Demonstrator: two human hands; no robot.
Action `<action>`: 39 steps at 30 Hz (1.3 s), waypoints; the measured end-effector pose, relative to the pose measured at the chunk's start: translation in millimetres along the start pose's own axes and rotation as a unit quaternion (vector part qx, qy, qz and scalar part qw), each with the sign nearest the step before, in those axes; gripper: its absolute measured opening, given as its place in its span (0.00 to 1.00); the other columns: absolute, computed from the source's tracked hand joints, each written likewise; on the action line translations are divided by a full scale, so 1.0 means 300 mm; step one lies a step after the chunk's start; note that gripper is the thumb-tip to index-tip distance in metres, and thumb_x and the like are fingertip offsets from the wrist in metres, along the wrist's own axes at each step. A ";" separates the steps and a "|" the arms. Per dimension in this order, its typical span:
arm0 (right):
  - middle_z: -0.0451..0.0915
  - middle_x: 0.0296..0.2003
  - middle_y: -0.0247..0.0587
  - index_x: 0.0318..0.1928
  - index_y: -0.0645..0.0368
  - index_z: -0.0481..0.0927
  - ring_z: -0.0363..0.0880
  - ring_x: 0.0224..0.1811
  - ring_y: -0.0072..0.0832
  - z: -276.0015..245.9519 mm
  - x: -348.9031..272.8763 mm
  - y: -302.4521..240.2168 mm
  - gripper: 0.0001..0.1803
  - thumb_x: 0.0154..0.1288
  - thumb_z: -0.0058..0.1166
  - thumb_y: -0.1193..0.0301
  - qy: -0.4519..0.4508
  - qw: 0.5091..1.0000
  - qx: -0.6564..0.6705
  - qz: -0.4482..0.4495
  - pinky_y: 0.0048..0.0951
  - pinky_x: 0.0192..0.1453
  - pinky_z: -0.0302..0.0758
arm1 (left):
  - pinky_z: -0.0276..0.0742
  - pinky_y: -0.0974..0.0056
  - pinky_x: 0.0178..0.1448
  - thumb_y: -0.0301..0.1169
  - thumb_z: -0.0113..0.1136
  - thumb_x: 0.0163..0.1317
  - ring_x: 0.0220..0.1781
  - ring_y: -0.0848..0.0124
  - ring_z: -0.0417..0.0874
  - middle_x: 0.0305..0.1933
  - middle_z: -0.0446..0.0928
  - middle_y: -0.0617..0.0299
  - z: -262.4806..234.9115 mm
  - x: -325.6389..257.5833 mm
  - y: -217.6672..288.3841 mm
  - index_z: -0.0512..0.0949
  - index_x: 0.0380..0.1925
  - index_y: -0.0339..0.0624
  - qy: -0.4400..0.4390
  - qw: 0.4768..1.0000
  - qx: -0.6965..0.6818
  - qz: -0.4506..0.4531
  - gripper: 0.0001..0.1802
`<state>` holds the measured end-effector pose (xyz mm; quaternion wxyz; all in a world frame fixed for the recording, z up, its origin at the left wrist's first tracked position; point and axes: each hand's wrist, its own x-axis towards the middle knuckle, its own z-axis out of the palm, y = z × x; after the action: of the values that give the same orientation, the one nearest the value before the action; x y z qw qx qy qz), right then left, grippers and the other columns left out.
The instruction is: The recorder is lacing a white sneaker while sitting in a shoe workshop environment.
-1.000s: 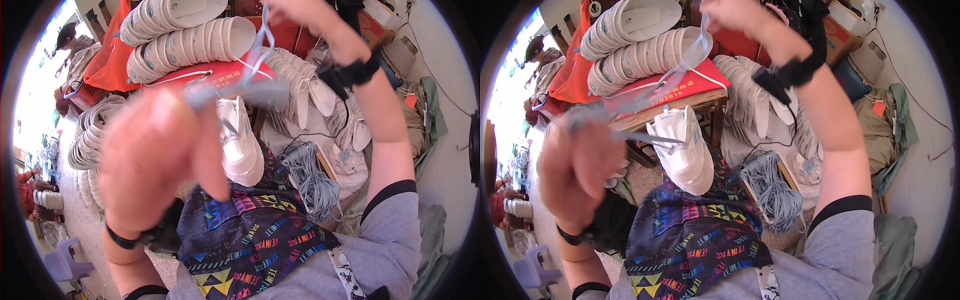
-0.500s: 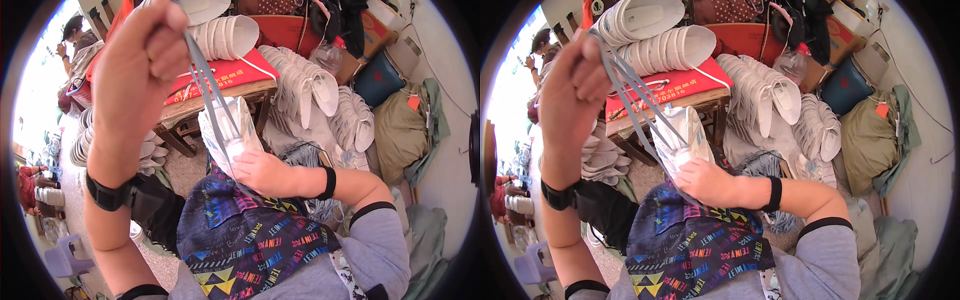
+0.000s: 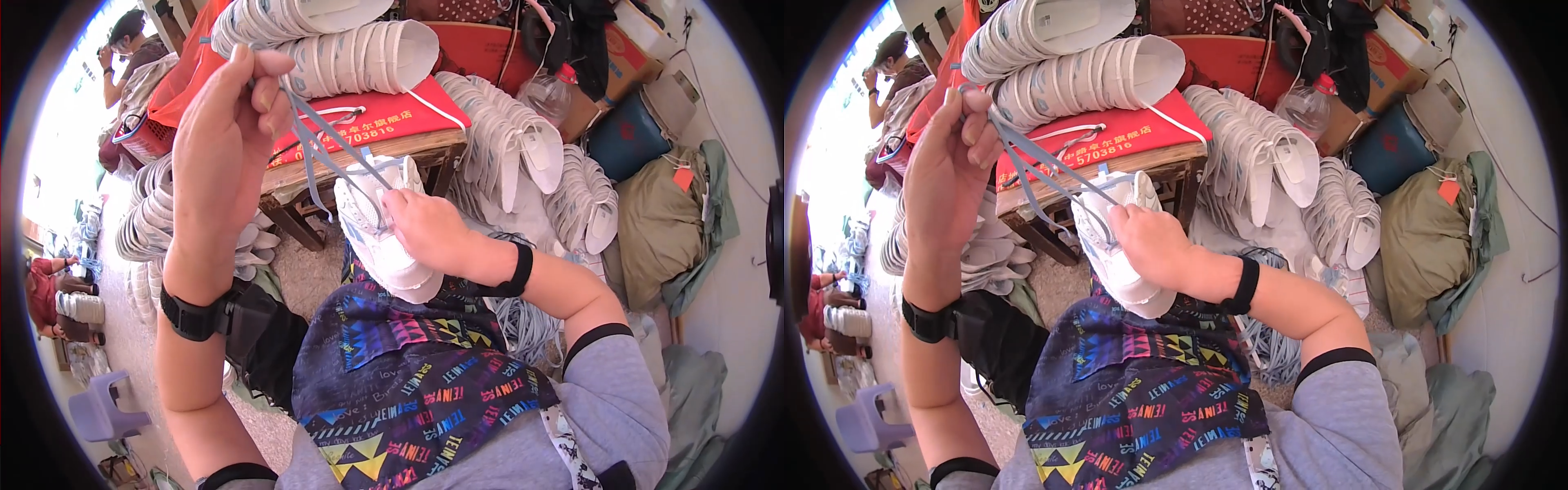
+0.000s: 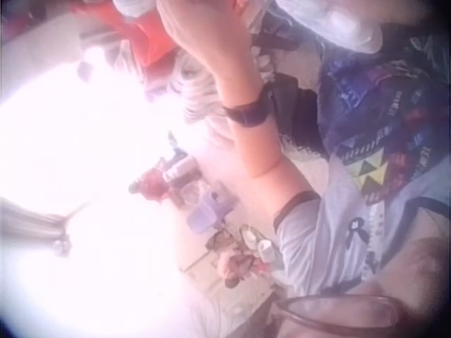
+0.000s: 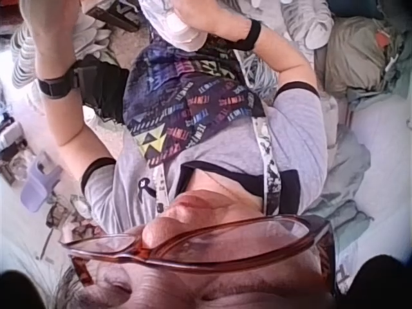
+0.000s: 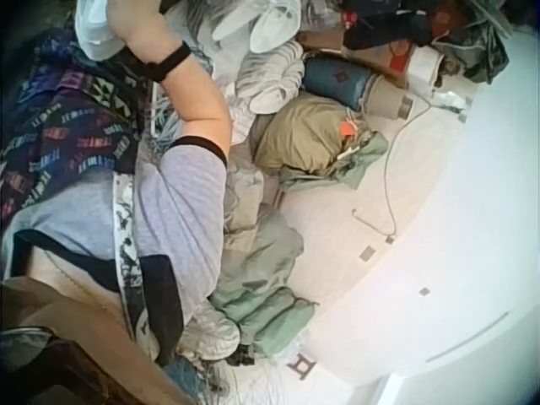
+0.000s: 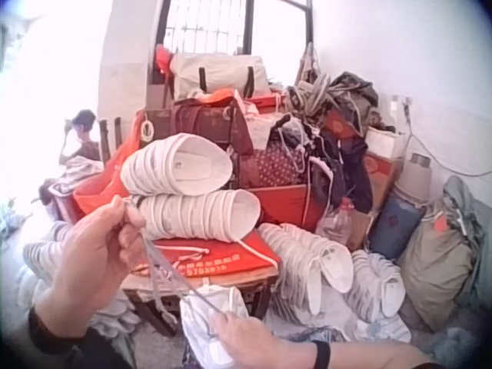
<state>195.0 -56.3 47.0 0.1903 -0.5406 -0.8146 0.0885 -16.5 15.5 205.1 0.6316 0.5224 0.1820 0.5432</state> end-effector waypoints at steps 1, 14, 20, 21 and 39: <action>0.78 0.37 0.47 0.43 0.61 0.69 0.79 0.39 0.49 -0.003 0.012 0.005 0.13 0.59 0.54 0.75 -0.002 1.000 0.000 -0.001 0.43 0.41 0.75 | 0.61 0.72 0.34 0.37 0.44 0.76 0.28 0.78 0.63 0.26 0.63 0.69 -0.016 -0.007 -0.007 0.77 0.40 0.29 0.002 1.000 -0.001 0.000 0.19; 0.77 0.39 0.48 0.42 0.61 0.70 0.79 0.41 0.45 0.009 -0.035 -0.019 0.13 0.56 0.54 0.74 0.034 0.998 0.015 -0.052 0.41 0.43 0.75 | 0.60 0.72 0.32 0.33 0.45 0.75 0.25 0.79 0.61 0.26 0.62 0.69 -0.572 -0.276 -0.015 0.72 0.44 0.35 0.159 0.969 -0.167 -0.094 0.11; 0.78 0.42 0.40 0.55 0.61 0.72 0.76 0.47 0.41 0.064 0.034 -0.097 0.26 0.55 0.60 0.72 0.133 0.976 -0.013 -0.173 0.39 0.52 0.72 | 0.61 0.71 0.32 0.31 0.42 0.75 0.25 0.79 0.62 0.30 0.63 0.68 -0.553 -0.307 0.003 0.71 0.46 0.34 0.235 0.943 -0.220 -0.082 0.11; 0.78 0.42 0.39 0.57 0.61 0.72 0.75 0.48 0.41 0.058 0.045 -0.109 0.28 0.55 0.61 0.71 0.139 0.975 -0.026 -0.170 0.38 0.54 0.71 | 0.62 0.71 0.32 0.31 0.42 0.75 0.25 0.79 0.62 0.30 0.64 0.68 -0.538 -0.299 0.015 0.71 0.46 0.33 0.204 0.952 -0.216 -0.075 0.12; 0.61 0.21 0.24 0.52 0.59 0.71 0.52 0.15 0.13 -0.805 0.045 0.877 0.09 0.75 0.42 0.76 0.332 0.568 0.678 0.329 0.15 0.16 0.49 | 0.65 0.65 0.40 0.20 0.39 0.70 0.31 0.70 0.66 0.29 0.63 0.62 -1.694 -0.731 0.281 0.69 0.42 0.31 0.409 0.762 -0.501 0.039 0.08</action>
<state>511.4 46.3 177.9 0.7158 -0.4752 -0.1613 0.4856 -538.8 46.8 6.2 0.6475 -0.1331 0.1045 0.7431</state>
